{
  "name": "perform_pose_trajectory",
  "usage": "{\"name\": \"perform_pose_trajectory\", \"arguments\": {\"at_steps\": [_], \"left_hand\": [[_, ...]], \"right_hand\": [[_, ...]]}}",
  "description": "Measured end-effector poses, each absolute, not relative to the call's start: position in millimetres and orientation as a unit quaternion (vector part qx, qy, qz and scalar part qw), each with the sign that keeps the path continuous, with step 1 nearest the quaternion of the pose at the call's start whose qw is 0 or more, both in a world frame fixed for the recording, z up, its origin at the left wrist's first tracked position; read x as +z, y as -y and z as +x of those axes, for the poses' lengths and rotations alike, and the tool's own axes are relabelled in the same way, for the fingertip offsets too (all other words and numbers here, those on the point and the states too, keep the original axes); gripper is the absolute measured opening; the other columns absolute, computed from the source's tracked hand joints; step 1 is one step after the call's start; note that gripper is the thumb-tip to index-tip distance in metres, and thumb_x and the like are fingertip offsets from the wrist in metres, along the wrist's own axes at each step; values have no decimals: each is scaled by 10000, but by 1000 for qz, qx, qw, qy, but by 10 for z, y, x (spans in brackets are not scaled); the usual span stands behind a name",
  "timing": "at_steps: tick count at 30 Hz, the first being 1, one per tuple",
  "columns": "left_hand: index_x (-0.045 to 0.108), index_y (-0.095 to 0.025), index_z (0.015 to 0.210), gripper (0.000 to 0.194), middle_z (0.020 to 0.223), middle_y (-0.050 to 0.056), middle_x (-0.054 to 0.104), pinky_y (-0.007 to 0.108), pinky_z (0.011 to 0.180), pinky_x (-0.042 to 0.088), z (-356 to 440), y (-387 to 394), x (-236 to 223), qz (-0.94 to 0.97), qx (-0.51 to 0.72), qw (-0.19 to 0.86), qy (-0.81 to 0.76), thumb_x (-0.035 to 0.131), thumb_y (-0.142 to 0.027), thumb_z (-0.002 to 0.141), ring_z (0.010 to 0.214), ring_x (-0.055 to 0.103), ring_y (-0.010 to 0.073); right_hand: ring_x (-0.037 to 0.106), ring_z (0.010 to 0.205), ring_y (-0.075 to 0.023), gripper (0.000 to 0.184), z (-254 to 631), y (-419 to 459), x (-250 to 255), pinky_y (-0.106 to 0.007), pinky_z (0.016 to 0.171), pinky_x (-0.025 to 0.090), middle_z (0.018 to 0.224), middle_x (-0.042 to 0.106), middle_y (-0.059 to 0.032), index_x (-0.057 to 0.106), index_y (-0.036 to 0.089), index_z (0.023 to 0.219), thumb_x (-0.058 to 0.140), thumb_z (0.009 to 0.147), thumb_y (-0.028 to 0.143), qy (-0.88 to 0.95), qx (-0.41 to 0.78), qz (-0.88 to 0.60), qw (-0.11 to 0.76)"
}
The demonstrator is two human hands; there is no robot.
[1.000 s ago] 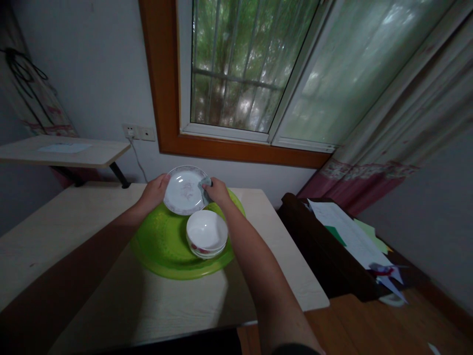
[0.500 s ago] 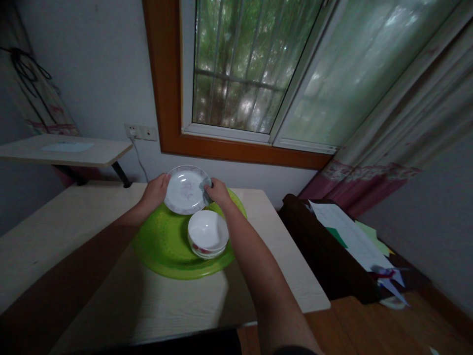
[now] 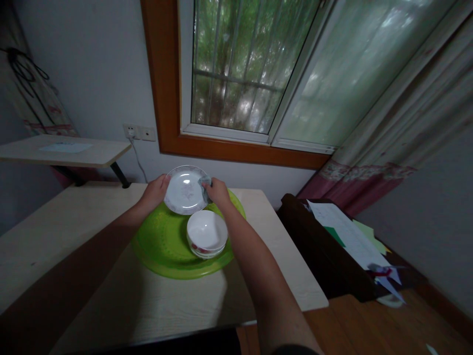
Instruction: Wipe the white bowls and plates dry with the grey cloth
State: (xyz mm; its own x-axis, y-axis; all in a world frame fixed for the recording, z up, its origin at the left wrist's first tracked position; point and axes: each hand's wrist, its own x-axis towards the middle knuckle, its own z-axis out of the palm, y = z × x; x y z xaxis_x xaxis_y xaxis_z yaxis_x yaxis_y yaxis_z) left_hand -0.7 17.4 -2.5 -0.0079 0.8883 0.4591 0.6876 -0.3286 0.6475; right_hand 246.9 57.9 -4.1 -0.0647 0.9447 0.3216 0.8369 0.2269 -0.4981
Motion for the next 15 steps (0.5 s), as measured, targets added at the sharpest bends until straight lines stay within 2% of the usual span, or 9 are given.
{"name": "perform_pose_trajectory", "arguments": {"at_steps": [6, 11, 15], "left_hand": [[642, -158, 1011, 511, 935, 116, 708, 336, 793, 470, -11, -181, -16, 693, 419, 102, -578, 251, -487, 1004, 863, 642, 228], [648, -162, 1020, 492, 923, 116, 713, 328, 783, 464, -9, -179, -6, 687, 406, 89, -597, 261, -466, 1011, 847, 643, 223], [653, -164, 1024, 479, 925, 114, 717, 318, 780, 465, -2, -179, -9, 691, 392, 82, -602, 269, -450, 1015, 843, 643, 214]], "right_hand": [[691, 919, -218, 447, 2378, -487, 52, -251, 751, 442, 1012, 752, -145, 703, 154, 998, 430, 1009, 508, 719, 56, -649, 243], [681, 1001, -213, 306, 2359, -489, 43, -244, 792, 443, 1110, 738, -133, 680, 163, 1071, 478, 1008, 383, 728, 77, -640, 232], [670, 957, -184, 181, 2389, -506, 9, -224, 761, 448, 1115, 731, -100, 648, 168, 1076, 582, 945, 274, 734, 113, -626, 241]]}}
